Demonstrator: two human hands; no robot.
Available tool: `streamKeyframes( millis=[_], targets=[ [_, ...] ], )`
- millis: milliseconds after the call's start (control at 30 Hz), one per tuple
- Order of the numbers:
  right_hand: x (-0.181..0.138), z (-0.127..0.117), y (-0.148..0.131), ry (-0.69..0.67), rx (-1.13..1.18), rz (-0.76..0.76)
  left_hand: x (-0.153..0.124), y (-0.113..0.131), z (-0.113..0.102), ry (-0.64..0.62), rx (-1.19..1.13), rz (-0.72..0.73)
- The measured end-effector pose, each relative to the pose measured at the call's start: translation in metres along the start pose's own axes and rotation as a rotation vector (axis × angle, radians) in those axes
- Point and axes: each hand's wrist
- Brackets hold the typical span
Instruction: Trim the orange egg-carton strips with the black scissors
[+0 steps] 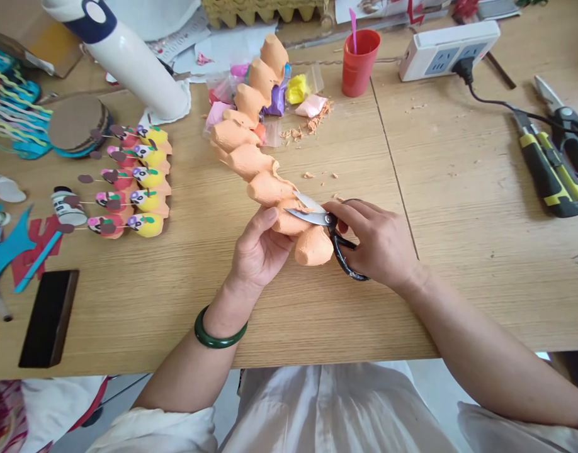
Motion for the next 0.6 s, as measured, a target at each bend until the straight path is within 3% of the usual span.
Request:
streamKeyframes(
  millis=[267,600],
  targets=[
    [-0.003,0.005,0.003,0.042,-0.115,-0.101,-0.003,0.0,0.002,0.016,-0.043,-0.02],
    [-0.008,0.003,-0.009,-0.021,-0.182,-0.015,-0.001,-0.004,-0.001,0.018,-0.065,-0.045]
  ],
)
Point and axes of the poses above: each hand's wrist, its own x-axis towards the middle knuckle, its own z-axis out of the palm, y = z × x, and after that the axes turned 6 degrees about -x, right-handed
